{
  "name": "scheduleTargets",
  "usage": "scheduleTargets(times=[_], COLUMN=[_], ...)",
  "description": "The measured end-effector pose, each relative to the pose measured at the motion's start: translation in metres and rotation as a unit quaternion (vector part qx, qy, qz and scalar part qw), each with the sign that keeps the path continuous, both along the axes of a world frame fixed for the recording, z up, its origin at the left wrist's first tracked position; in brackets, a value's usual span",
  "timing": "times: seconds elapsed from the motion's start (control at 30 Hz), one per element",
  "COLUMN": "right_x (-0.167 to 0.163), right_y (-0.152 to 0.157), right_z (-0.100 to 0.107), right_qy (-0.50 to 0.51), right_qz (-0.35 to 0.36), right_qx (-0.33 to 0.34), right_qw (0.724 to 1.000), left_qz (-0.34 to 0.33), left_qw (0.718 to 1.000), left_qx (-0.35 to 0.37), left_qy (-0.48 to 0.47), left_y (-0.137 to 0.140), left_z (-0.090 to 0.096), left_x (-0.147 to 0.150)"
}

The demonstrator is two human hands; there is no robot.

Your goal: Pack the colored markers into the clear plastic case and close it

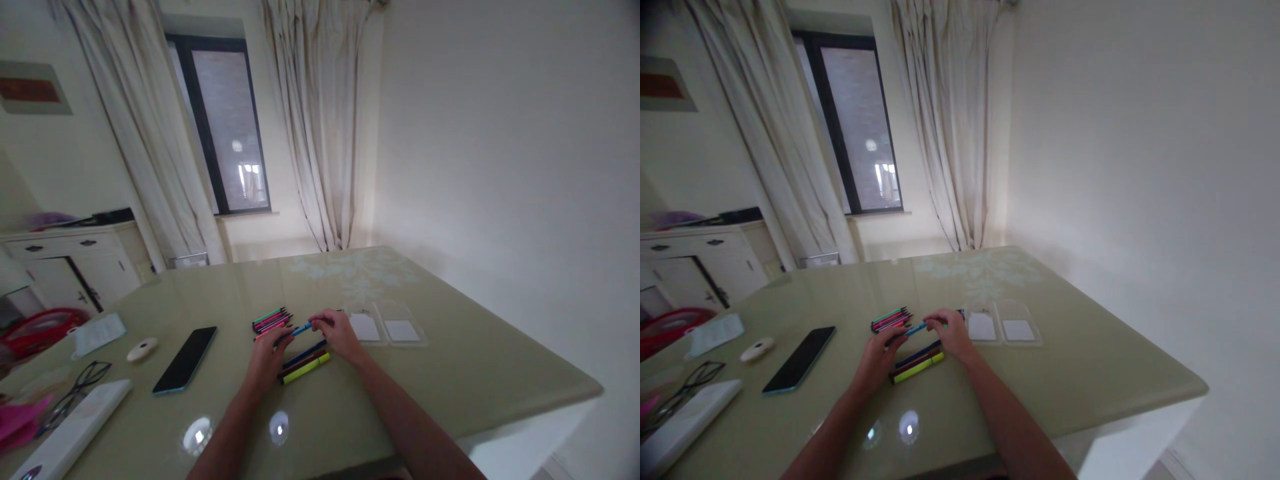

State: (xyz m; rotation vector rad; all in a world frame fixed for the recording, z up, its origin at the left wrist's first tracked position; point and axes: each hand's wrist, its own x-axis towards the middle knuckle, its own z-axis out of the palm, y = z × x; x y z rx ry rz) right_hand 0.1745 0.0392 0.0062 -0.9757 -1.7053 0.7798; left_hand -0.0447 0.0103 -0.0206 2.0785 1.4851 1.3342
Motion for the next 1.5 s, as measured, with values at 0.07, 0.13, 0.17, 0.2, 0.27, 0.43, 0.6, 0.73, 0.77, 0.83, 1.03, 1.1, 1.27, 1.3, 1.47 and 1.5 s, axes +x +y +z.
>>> scheduleTargets(times=[0.07, 0.13, 0.17, 0.2, 0.27, 0.43, 0.6, 0.73, 0.77, 0.83, 1.03, 1.1, 1.27, 1.3, 1.47, 1.5], right_x=[-0.001, -0.003, -0.003, -0.002, 0.001, 0.014, 0.012, 0.009, 0.008, 0.008, 0.006, 0.005, 0.003, 0.003, 0.002, 0.002], right_y=[0.0, 0.0, 0.0, 0.001, 0.003, 0.005, -0.003, -0.005, -0.005, -0.004, -0.003, -0.003, -0.003, -0.003, -0.001, 0.0], right_z=[0.0, -0.001, -0.002, -0.003, -0.004, -0.001, 0.002, -0.002, -0.003, -0.005, -0.004, -0.004, -0.005, -0.006, -0.007, -0.008], right_qy=[0.002, 0.005, 0.004, 0.001, -0.023, -0.224, -0.381, -0.413, -0.415, -0.413, -0.349, -0.316, -0.255, -0.242, -0.138, -0.118], right_qz=[-0.005, -0.01, -0.014, -0.026, -0.079, -0.188, -0.162, -0.152, -0.15, -0.147, -0.153, -0.143, -0.121, -0.118, -0.088, -0.083], right_qx=[-0.001, 0.001, 0.002, 0.004, 0.014, 0.043, 0.039, 0.047, 0.047, 0.047, 0.046, 0.048, 0.062, 0.065, 0.096, 0.102], right_qw=[1.0, 1.0, 1.0, 1.0, 0.997, 0.955, 0.909, 0.897, 0.896, 0.898, 0.923, 0.937, 0.957, 0.961, 0.982, 0.984], left_qz=[0.001, -0.01, -0.02, -0.03, -0.042, -0.056, 0.117, 0.267, 0.272, 0.263, 0.238, 0.254, 0.266, 0.263, 0.271, 0.268], left_qw=[1.0, 1.0, 0.999, 0.998, 0.995, 0.986, 0.984, 0.94, 0.935, 0.933, 0.948, 0.947, 0.943, 0.944, 0.946, 0.949], left_qx=[-0.003, -0.013, -0.022, -0.033, -0.044, -0.052, -0.018, -0.086, -0.105, -0.123, -0.113, -0.109, -0.132, -0.135, -0.129, -0.125], left_qy=[0.004, 0.021, 0.034, 0.049, 0.084, 0.15, 0.13, 0.192, 0.202, 0.211, 0.179, 0.164, 0.15, 0.149, 0.122, 0.113], left_y=[-0.002, -0.004, -0.005, -0.006, -0.009, -0.013, -0.004, -0.001, -0.001, -0.002, 0.004, 0.011, 0.03, 0.033, 0.032, 0.031], left_z=[0.002, 0.003, 0.004, 0.005, 0.007, 0.013, 0.009, 0.002, 0.001, -0.001, -0.001, 0.0, 0.001, 0.001, -0.001, -0.001], left_x=[0.003, 0.005, 0.006, 0.006, 0.004, -0.004, -0.025, -0.044, -0.046, -0.048, -0.048, -0.051, -0.062, -0.063, -0.068, -0.069])
